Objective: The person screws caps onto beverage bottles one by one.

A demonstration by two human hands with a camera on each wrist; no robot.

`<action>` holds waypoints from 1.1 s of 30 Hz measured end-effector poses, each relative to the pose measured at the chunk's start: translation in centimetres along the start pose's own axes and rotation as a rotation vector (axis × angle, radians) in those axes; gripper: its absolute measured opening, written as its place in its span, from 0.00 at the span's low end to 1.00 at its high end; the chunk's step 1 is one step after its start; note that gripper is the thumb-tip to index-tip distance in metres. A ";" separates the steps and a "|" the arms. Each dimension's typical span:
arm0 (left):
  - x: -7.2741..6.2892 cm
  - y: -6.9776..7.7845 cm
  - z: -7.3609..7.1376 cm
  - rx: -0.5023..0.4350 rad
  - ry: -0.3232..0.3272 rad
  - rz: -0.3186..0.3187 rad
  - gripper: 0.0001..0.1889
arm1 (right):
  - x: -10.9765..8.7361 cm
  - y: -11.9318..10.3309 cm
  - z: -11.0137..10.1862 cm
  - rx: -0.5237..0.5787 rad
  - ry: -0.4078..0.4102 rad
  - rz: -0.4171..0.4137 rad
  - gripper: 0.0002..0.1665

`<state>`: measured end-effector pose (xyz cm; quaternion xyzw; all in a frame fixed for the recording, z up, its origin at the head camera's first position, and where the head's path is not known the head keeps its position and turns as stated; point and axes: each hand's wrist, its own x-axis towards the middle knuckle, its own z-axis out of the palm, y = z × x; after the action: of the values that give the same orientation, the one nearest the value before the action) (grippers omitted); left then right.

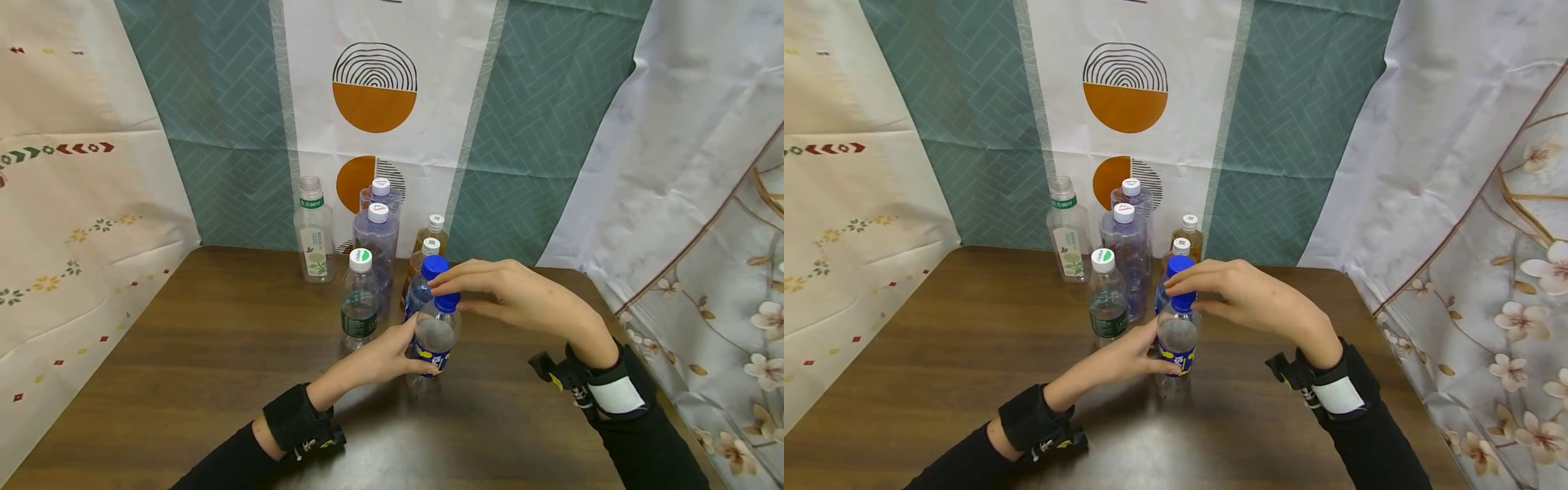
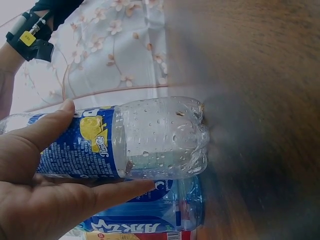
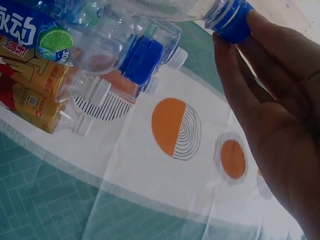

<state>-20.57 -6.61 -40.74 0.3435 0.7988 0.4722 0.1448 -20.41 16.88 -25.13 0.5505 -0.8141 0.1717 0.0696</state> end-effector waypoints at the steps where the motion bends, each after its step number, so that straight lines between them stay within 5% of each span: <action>1: 0.0 0.0 0.0 0.003 0.001 0.003 0.38 | 0.0 0.0 0.0 0.003 0.006 -0.007 0.24; 15: 0.0 0.1 0.2 -0.001 0.004 0.001 0.38 | 0.3 -1.5 1.2 -0.069 0.097 0.207 0.18; 33: -0.1 0.1 0.1 -0.012 0.006 -0.007 0.37 | -0.5 -0.6 0.5 -0.007 0.008 0.010 0.25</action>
<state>-20.39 -6.52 -40.70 0.3383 0.7977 0.4774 0.1460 -19.63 16.91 -25.57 0.5454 -0.8171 0.1715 0.0739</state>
